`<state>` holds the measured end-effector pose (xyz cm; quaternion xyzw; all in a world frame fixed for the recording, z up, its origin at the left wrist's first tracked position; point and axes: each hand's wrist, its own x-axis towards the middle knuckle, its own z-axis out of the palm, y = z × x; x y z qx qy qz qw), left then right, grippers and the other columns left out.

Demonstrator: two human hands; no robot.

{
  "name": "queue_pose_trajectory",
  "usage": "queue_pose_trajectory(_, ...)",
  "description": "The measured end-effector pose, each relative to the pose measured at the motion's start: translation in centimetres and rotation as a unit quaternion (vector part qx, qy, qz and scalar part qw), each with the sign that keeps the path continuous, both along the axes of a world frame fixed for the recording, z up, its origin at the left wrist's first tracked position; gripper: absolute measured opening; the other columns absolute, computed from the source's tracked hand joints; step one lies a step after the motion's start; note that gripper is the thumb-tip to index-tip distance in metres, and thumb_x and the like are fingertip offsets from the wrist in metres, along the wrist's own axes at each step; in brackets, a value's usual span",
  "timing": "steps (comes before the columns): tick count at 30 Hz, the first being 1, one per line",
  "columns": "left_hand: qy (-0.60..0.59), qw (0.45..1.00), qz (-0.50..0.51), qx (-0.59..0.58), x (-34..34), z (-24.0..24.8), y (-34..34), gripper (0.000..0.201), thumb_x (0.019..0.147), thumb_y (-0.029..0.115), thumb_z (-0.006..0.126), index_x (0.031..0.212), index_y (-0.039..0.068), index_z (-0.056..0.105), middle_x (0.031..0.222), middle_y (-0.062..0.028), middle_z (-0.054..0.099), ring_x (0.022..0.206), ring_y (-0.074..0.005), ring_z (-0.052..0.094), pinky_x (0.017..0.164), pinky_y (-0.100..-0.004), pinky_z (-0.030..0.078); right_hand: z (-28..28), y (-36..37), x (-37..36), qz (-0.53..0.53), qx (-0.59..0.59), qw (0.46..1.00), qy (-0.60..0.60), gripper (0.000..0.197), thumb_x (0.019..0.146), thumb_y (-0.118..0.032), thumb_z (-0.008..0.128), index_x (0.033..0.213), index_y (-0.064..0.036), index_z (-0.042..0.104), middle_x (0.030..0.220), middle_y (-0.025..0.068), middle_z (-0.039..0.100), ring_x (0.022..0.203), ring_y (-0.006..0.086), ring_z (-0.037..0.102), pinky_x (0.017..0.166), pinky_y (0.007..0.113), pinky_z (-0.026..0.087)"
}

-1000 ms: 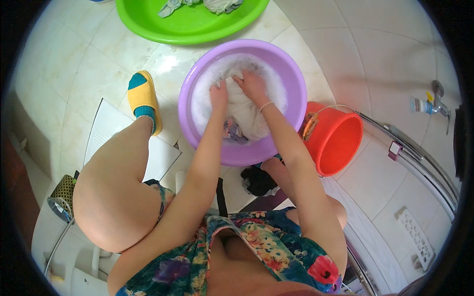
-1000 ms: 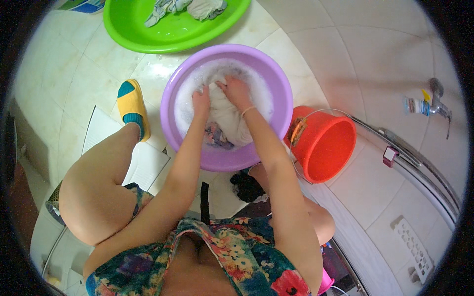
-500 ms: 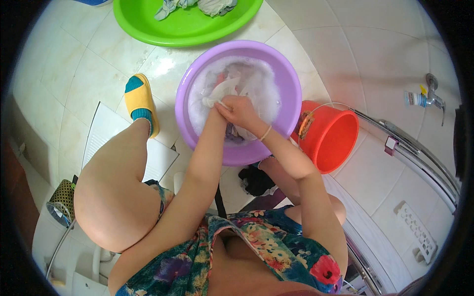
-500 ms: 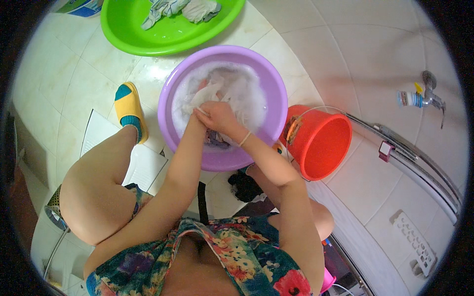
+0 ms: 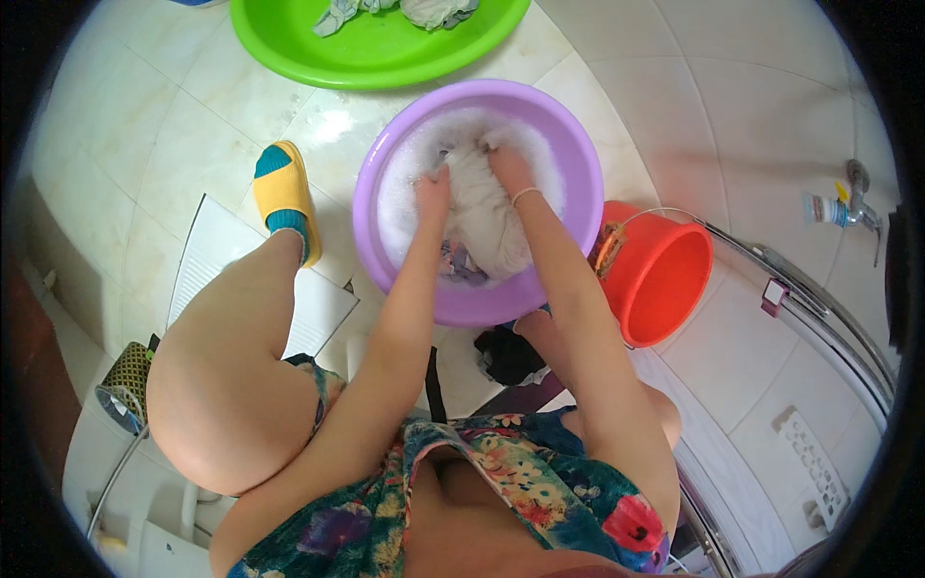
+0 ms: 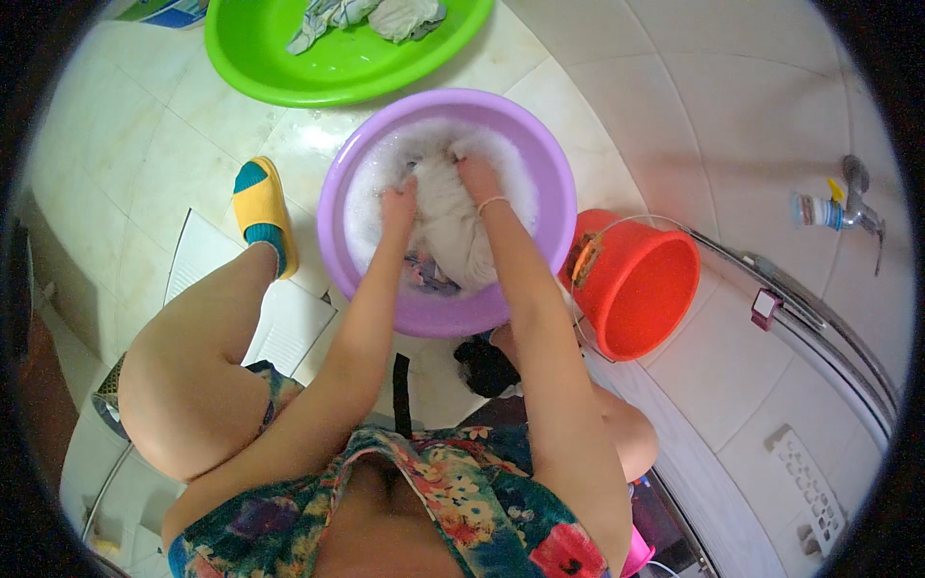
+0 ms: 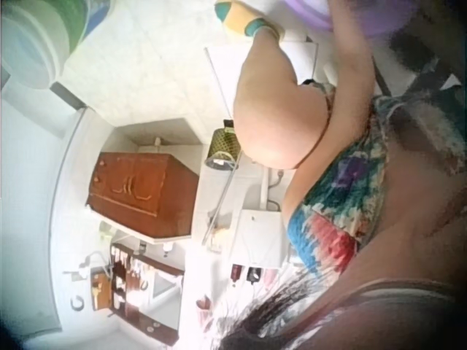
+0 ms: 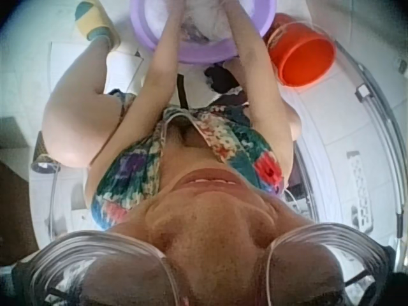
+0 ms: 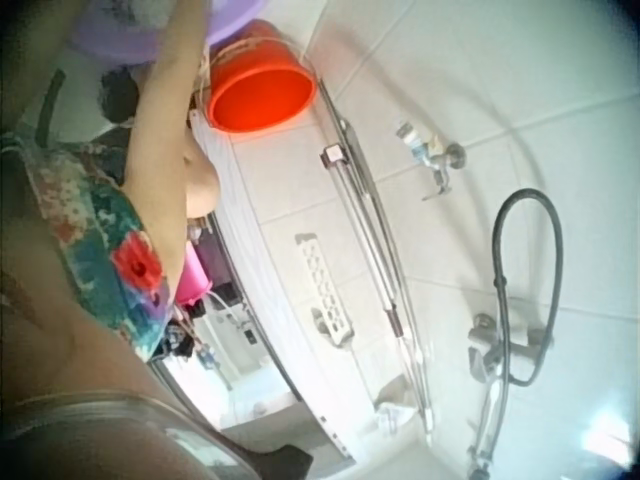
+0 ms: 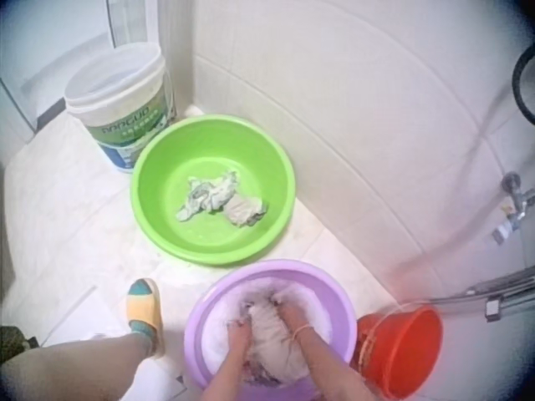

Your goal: The person washes clothes by hand in a purple basin filled with soapy water, scrubbing, wringing out, and rinsing different items of clothing.

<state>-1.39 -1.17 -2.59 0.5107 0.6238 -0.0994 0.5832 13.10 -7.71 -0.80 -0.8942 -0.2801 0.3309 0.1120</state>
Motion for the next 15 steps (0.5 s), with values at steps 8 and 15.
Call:
queue_pose_trajectory(8, -0.321, 0.737, 0.466, -0.370, 1.5, -1.0, 0.5, 0.042, 0.090, 0.029, 0.041, 0.117, -0.002, 0.044, 0.112, -0.0158, 0.053, 0.102, -0.0288, 0.052, 0.085, -0.0383, 0.044, 8.6, 2.6, -6.6, 0.049, 0.176, 0.974, 0.135, 0.019, 0.080, -0.022, 0.055, 0.079, -0.0041, 0.061, 0.073, 0.0142, 0.060, 0.061, 0.0319, 0.056, 0.057, 0.040, 0.044)
queue_pose_trajectory(15, -0.259, 0.813, 0.382, -0.356, 3.5, 4.9, 0.8, 0.039, 0.092, 0.028, 0.038, 0.118, 0.000, 0.044, 0.114, -0.0125, 0.052, 0.102, -0.0258, 0.052, 0.085, -0.0366, 0.045, 7.3, 1.4, -5.2, 0.080, 0.109, 0.989, -0.066, 0.020, 0.085, -0.021, 0.047, 0.079, -0.0075, 0.060, 0.072, 0.0121, 0.060, 0.065, 0.0302, 0.058, 0.059, 0.040, 0.047)
